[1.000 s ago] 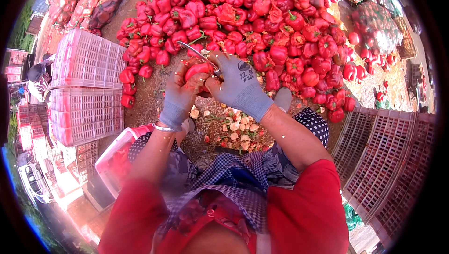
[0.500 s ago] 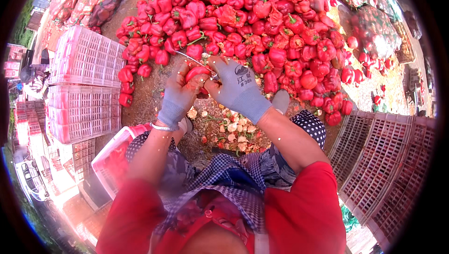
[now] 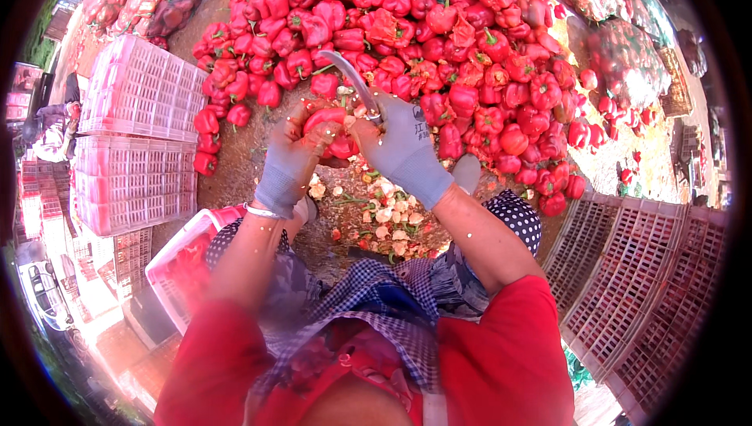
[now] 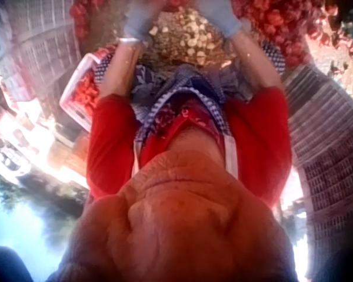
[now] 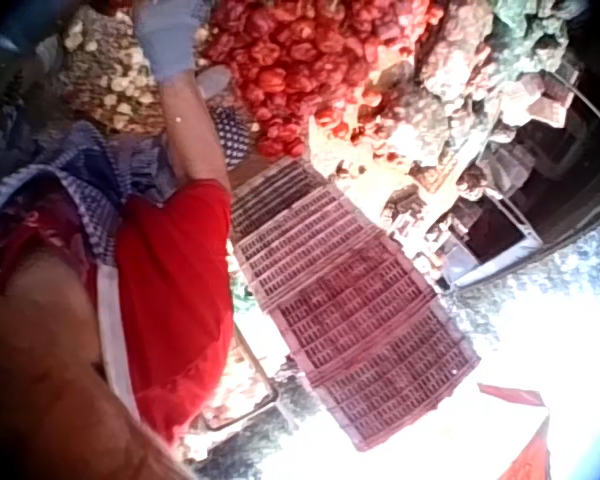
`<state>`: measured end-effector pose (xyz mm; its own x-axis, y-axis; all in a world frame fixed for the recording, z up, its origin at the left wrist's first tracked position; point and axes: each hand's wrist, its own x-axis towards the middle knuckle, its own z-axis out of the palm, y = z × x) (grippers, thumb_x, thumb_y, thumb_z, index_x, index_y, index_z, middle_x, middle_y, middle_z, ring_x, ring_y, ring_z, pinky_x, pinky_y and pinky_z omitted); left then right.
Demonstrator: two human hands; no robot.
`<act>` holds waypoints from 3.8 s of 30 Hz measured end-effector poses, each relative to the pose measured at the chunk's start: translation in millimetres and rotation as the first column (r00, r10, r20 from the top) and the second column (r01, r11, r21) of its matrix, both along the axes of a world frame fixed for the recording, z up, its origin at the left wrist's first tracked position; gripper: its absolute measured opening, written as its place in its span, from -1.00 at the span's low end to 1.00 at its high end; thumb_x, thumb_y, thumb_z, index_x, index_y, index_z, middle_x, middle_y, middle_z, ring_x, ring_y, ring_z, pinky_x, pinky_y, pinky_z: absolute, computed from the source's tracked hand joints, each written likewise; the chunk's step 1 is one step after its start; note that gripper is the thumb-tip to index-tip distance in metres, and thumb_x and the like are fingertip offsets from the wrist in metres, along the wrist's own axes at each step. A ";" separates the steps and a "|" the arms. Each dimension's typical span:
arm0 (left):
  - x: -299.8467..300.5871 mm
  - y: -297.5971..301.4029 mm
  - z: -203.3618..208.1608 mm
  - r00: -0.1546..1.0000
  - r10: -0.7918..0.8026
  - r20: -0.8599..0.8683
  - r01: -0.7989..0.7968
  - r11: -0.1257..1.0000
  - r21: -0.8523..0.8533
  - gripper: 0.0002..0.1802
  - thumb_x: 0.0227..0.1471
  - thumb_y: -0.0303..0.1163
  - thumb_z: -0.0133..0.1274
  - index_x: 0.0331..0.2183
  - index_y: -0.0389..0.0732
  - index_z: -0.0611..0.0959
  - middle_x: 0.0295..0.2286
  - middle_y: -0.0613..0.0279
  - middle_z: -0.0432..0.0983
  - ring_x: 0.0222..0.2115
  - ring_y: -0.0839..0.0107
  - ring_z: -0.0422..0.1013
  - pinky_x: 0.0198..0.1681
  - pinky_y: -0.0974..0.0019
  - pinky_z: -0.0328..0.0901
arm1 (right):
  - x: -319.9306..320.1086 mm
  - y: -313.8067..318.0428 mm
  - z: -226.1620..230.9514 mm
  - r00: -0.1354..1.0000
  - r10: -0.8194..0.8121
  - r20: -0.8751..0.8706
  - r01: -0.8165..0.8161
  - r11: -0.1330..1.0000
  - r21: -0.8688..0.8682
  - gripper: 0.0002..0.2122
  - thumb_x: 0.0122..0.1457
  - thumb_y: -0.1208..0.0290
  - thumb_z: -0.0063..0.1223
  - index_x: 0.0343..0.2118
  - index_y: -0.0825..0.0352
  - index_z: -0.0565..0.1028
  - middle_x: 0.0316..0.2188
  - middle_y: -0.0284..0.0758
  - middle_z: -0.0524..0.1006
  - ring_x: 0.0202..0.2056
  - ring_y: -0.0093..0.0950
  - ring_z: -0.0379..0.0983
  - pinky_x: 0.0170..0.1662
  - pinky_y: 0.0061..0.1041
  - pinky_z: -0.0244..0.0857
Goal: The person removes the stems and seeds from red peppers using a curved blade and places the cleaned peppers into a white plastic crate.
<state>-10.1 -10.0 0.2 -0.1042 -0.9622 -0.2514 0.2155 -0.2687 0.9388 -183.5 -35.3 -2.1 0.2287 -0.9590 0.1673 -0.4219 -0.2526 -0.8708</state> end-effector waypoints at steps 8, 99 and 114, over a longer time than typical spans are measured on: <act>4.7 -1.9 0.9 0.999 0.042 -0.024 -0.043 0.998 -0.051 -0.70 0.11 -0.42 0.09 -0.10 -0.25 0.49 -0.28 0.28 0.53 -0.37 0.54 0.51 -0.47 0.44 0.50 | -6.5 -9.6 -8.3 0.953 0.042 0.301 -0.148 0.930 0.337 -0.70 0.10 0.54 0.07 -0.08 0.39 0.38 -0.59 -0.40 0.45 -0.63 -0.67 0.41 -0.62 -0.68 0.28; -6.1 6.7 -15.6 0.884 -0.269 -0.383 0.303 0.953 0.030 -0.16 -0.03 -0.61 0.07 0.23 -0.28 0.05 -0.01 0.05 0.31 -0.03 0.19 0.39 0.05 0.08 0.34 | -50.9 -4.7 8.8 0.952 0.028 0.306 -0.246 0.665 0.705 -0.60 0.00 0.28 0.24 -0.16 0.42 0.46 -0.59 -0.35 0.50 -0.54 -0.56 0.46 -0.45 -0.48 0.34; -2.0 1.6 -30.0 0.890 -0.122 -0.440 0.137 0.991 0.002 -0.39 -0.06 -0.68 0.04 0.06 -0.30 0.25 -0.19 0.17 0.45 -0.25 0.40 0.48 -0.09 0.29 0.42 | -11.2 5.3 2.8 0.994 0.061 -0.091 -0.057 0.997 0.052 -0.75 0.11 0.33 0.13 -0.18 0.34 0.49 -0.33 -0.14 0.55 -0.33 -0.18 0.52 -0.33 -0.27 0.40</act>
<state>-12.0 -8.4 -29.8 -0.3339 -0.9249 -0.1820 0.5641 -0.3507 0.7475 -194.7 -30.1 0.7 0.2974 -0.9499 0.0961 -0.4866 -0.2374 -0.8407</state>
